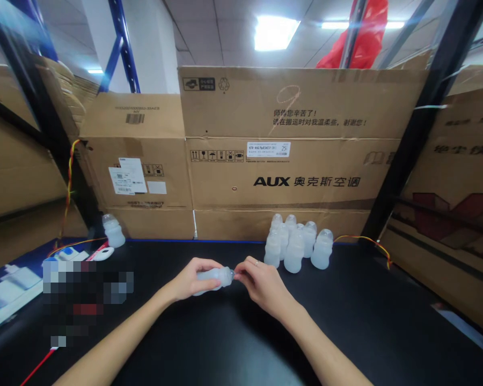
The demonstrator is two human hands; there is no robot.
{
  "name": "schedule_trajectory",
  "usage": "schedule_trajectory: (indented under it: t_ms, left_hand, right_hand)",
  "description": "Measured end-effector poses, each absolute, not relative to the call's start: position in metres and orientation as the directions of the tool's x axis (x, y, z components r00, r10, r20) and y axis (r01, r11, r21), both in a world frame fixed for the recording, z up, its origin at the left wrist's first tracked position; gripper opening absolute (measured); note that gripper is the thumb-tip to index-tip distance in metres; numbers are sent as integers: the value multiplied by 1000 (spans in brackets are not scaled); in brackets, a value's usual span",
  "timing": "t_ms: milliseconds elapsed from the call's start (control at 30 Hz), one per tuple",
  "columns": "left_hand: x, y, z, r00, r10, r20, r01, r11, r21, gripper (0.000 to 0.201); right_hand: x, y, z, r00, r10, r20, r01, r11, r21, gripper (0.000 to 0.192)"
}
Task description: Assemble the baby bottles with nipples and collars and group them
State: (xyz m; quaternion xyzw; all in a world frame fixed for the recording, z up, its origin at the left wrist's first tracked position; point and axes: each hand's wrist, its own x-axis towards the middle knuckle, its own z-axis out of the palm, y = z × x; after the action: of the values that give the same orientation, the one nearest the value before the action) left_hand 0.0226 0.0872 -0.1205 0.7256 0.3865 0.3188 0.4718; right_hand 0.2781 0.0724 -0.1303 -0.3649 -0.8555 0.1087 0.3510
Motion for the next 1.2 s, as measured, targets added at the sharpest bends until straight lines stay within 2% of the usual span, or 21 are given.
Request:
schedule_trajectory:
  t_ms: [267,367,400,467,500,600,667,833,967,1067,1200]
  left_hand:
    - [25,82,-116,526,845,97,264,-270,926,48]
    - [24,82,-112,533,836,131,211,-281,936,45]
    - [23,83,-112,535,833,142,181,-277,944,46]
    - [21,84,-112,546,824,150,131,-261,956,49]
    - [20,85,-113,557,819,139,124,-247,961,52]
    - [19,87,-118,591,803,73,160,-206,965,63]
    - [21,86,-121,598,801,42,184,-188,965,70]
    - [26,80,-116,600,799,47,159,-177,971,86]
    - [30,70,-110,598,797,87,121,-197,973,94]
    - [34,64,-107,581,806,116,118,-225,967,90]
    - [34,64,-102,535,823,190,261,-375,890,74]
  right_hand:
    - [275,69,-130,-437,747,502,632,652,-419,54]
    - [277,67,-130,-463,743,483,570,667,-480,37]
    - [277,65,-130,-483,733,479,534,680,-503,45]
    - [275,63,-129,-534,705,467,469,706,-530,76]
    - [274,61,-129,-555,692,461,447,716,-536,76]
    - [271,59,-126,-592,674,442,440,730,-524,47]
    - [271,57,-123,-587,682,437,477,727,-494,37]
    - [272,55,-120,-582,716,386,539,695,-476,32]
    - [272,56,-123,-587,728,354,547,679,-489,41]
    - [273,58,-126,-584,745,323,530,651,-543,49]
    - [274,62,-127,-541,760,360,482,631,-608,42]
